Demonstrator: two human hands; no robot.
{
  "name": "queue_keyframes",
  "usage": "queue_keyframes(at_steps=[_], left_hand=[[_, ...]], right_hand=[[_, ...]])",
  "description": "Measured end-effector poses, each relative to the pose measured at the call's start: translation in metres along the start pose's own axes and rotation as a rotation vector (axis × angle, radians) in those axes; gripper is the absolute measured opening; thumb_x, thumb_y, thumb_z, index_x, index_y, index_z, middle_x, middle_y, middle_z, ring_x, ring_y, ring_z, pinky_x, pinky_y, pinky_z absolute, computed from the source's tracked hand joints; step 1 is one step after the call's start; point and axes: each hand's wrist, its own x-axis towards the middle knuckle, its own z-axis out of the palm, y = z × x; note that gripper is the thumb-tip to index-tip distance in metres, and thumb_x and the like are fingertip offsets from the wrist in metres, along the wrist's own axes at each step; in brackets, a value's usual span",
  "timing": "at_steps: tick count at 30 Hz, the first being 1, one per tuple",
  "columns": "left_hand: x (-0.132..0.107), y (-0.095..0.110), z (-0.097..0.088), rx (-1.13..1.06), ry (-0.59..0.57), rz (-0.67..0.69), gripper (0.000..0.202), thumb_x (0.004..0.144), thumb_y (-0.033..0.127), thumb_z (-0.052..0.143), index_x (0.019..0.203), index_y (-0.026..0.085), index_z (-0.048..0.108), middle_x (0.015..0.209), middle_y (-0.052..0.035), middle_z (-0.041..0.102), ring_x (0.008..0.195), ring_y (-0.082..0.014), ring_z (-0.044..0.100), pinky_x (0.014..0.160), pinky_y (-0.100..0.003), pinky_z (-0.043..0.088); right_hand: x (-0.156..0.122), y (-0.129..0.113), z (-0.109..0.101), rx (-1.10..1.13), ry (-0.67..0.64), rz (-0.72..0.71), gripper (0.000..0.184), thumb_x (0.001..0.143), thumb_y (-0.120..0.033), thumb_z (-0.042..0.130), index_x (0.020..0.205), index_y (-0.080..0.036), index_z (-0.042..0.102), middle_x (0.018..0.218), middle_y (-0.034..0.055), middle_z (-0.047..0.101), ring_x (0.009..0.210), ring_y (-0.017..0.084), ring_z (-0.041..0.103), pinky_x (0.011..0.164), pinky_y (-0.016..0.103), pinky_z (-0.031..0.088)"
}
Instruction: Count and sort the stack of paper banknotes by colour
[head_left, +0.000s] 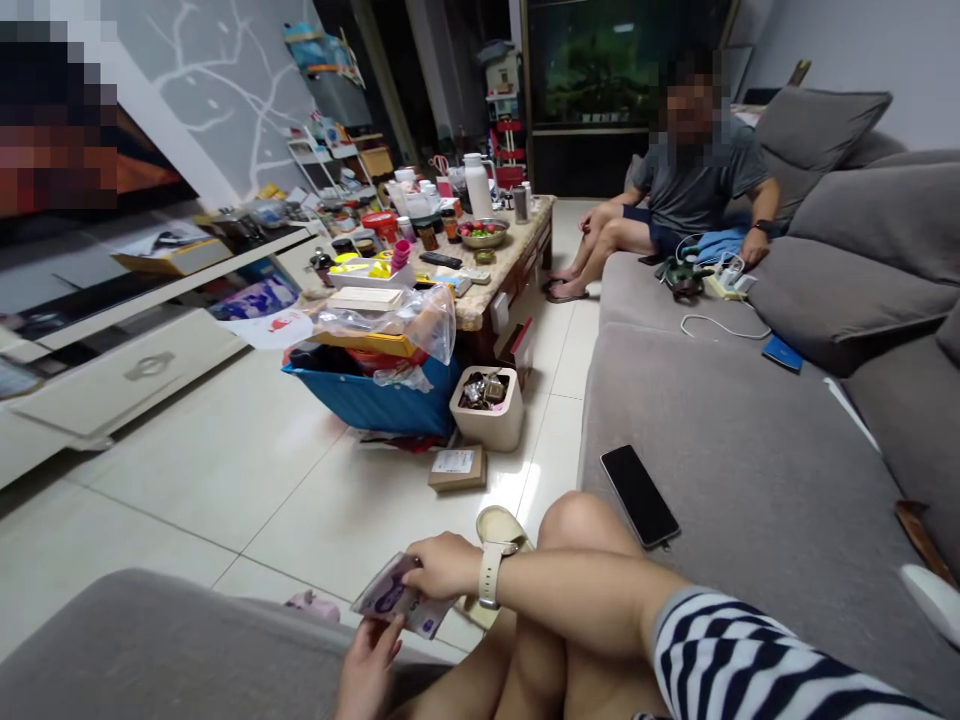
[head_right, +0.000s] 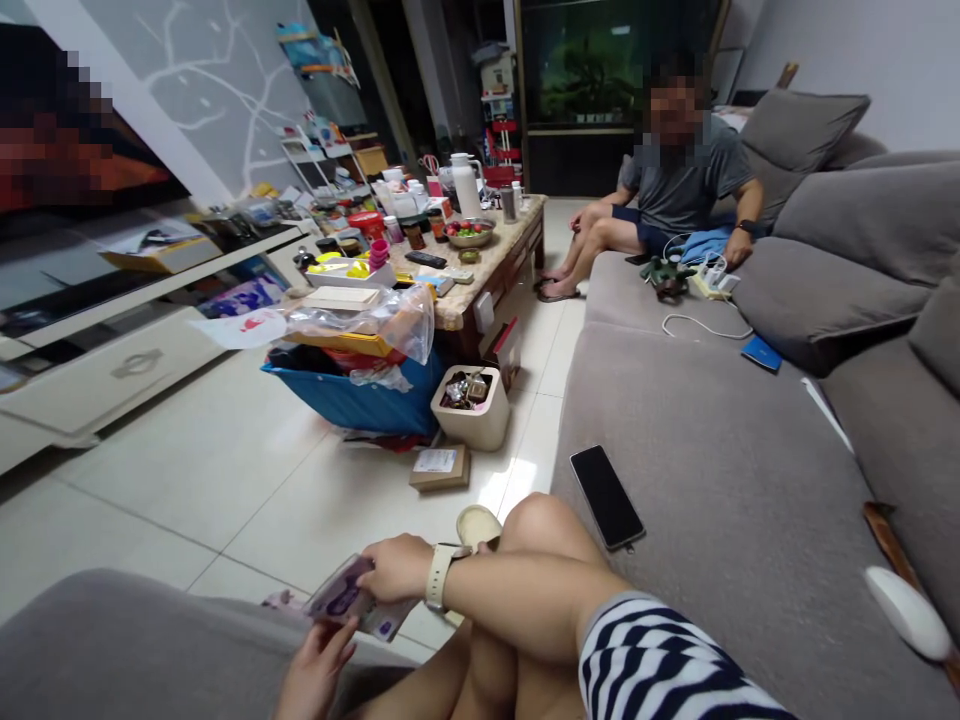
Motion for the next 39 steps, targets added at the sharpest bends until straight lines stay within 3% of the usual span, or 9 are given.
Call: queue_keyframes(at_steps=[6, 11, 16, 19, 24, 29, 33, 39], left_hand=[[-0.006, 0.005, -0.001, -0.134, 0.096, -0.04, 0.048, 0.044, 0.036, 0.08, 0.088, 0.023, 0.063, 0.099, -0.002, 0.064, 0.092, -0.0209, 0.058, 0.065, -0.027, 0.048], [-0.015, 0.01, -0.004, -0.225, 0.045, -0.072, 0.037, 0.057, 0.033, 0.077, 0.092, 0.026, 0.067, 0.113, -0.0028, 0.063, 0.1, -0.0207, 0.059, 0.068, -0.027, 0.053], [-0.025, 0.019, 0.001, -0.428, 0.056, -0.132, 0.014, 0.071, 0.026, 0.066, 0.085, 0.025, 0.068, 0.106, -0.0017, 0.066, 0.095, -0.0182, 0.063, 0.07, -0.027, 0.056], [-0.026, 0.026, 0.004, -0.546, 0.055, -0.153, 0.005, 0.076, 0.024, 0.062, 0.078, 0.023, 0.066, 0.1, 0.0001, 0.068, 0.091, -0.0179, 0.065, 0.076, -0.033, 0.058], [-0.03, 0.033, 0.006, -0.61, -0.021, -0.185, 0.016, 0.079, 0.025, 0.058, 0.089, 0.022, 0.07, 0.102, -0.0044, 0.073, 0.109, -0.0255, 0.063, 0.092, -0.047, 0.055], [-0.037, 0.033, 0.01, -0.601, -0.015, -0.112, 0.018, 0.075, 0.029, 0.065, 0.091, 0.023, 0.07, 0.105, -0.0036, 0.074, 0.127, -0.0308, 0.054, 0.098, -0.05, 0.052], [-0.036, 0.035, 0.013, -0.526, -0.016, -0.088, 0.021, 0.069, 0.029, 0.072, 0.088, 0.021, 0.068, 0.098, -0.0044, 0.076, 0.125, -0.0337, 0.056, 0.097, -0.051, 0.052], [-0.032, 0.038, 0.013, -0.505, 0.028, -0.133, 0.02, 0.07, 0.026, 0.067, 0.088, 0.02, 0.069, 0.09, -0.0042, 0.076, 0.117, -0.0334, 0.062, 0.097, -0.053, 0.053]], right_hand=[[-0.001, 0.003, 0.003, 0.005, 0.082, -0.016, 0.03, 0.087, -0.043, 0.052, 0.108, -0.028, 0.069, 0.104, 0.0038, 0.074, 0.095, 0.025, 0.068, 0.073, 0.03, 0.05], [0.0, 0.005, 0.005, 0.043, 0.13, -0.022, 0.029, 0.088, -0.042, 0.052, 0.108, -0.029, 0.069, 0.102, 0.0032, 0.075, 0.094, 0.024, 0.068, 0.074, 0.03, 0.049], [-0.001, 0.004, 0.006, 0.113, 0.153, -0.047, 0.026, 0.089, -0.039, 0.053, 0.106, -0.028, 0.069, 0.099, 0.0027, 0.074, 0.092, 0.022, 0.068, 0.075, 0.029, 0.048], [0.0, 0.002, 0.007, 0.183, 0.148, -0.081, 0.022, 0.088, -0.037, 0.055, 0.102, -0.027, 0.069, 0.091, 0.0009, 0.074, 0.087, 0.02, 0.068, 0.073, 0.026, 0.047], [0.004, 0.002, 0.013, 0.374, 0.095, -0.091, 0.015, 0.088, -0.033, 0.058, 0.095, -0.025, 0.069, 0.069, -0.003, 0.068, 0.073, 0.016, 0.068, 0.066, 0.022, 0.046], [0.007, 0.003, 0.015, 0.48, 0.078, -0.087, 0.013, 0.088, -0.031, 0.059, 0.093, -0.024, 0.068, 0.06, -0.0048, 0.062, 0.066, 0.015, 0.067, 0.062, 0.021, 0.045], [0.005, 0.001, 0.011, 0.531, 0.08, -0.096, 0.011, 0.088, -0.03, 0.06, 0.091, -0.023, 0.068, 0.057, -0.0056, 0.058, 0.063, 0.014, 0.066, 0.059, 0.019, 0.044], [0.0, -0.002, 0.007, 0.507, 0.067, -0.096, 0.011, 0.088, -0.028, 0.061, 0.093, -0.023, 0.069, 0.059, -0.0058, 0.06, 0.066, 0.013, 0.065, 0.064, 0.02, 0.045]])
